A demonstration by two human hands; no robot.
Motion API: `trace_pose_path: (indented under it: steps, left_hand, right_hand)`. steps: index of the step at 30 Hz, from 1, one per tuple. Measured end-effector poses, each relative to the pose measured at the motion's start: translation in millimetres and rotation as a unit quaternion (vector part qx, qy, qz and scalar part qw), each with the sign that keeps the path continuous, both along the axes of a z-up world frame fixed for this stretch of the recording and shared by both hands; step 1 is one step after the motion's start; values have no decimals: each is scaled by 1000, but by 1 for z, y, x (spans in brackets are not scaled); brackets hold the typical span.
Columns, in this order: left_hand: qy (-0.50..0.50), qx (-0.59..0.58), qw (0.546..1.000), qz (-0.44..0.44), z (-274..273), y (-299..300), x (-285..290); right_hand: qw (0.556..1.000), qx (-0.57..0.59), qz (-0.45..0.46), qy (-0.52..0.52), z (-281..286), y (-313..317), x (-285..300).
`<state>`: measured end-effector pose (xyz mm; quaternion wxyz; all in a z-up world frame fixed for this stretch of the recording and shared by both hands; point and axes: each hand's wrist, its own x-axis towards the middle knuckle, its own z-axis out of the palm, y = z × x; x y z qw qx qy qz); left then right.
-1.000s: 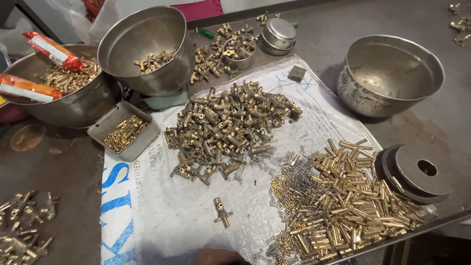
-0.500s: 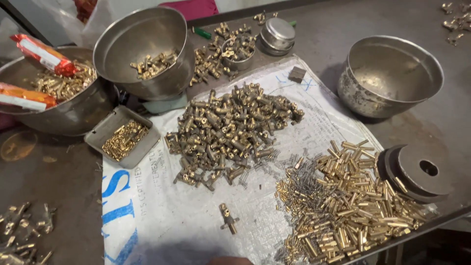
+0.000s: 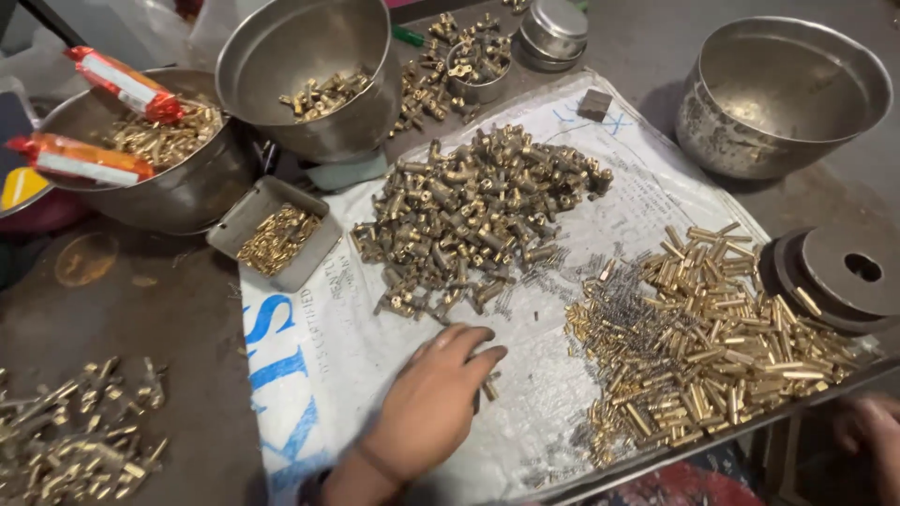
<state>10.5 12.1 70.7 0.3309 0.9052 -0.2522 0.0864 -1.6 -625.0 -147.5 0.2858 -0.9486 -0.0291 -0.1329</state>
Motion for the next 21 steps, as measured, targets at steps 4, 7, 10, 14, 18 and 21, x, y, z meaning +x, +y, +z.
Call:
trace_pose_path:
  steps: [4,7,10,14,18,21]
  left_hand:
    - [59,157,986,-18,-22,-1,0]
    - [79,154,985,12,-23,19,-16]
    - [102,116,984,87,-17,64,-43]
    - [301,262,860,320,-80,199,-65]
    - [285,355,816,355,-13,216,-81]
    - [184,104,915,343,52,106,-44]
  right_hand:
    - [1000,-6,-2,4,207,258,-23]
    - [983,-31,-49,171,214,300,-21]
    - [988,-34,46,140,198,306,-28]
    - [989,-22,101,104,200,312,-23]
    - [976,-138,150,82,218,337,24]
    - [959,-160,226,-53,220,372,100]
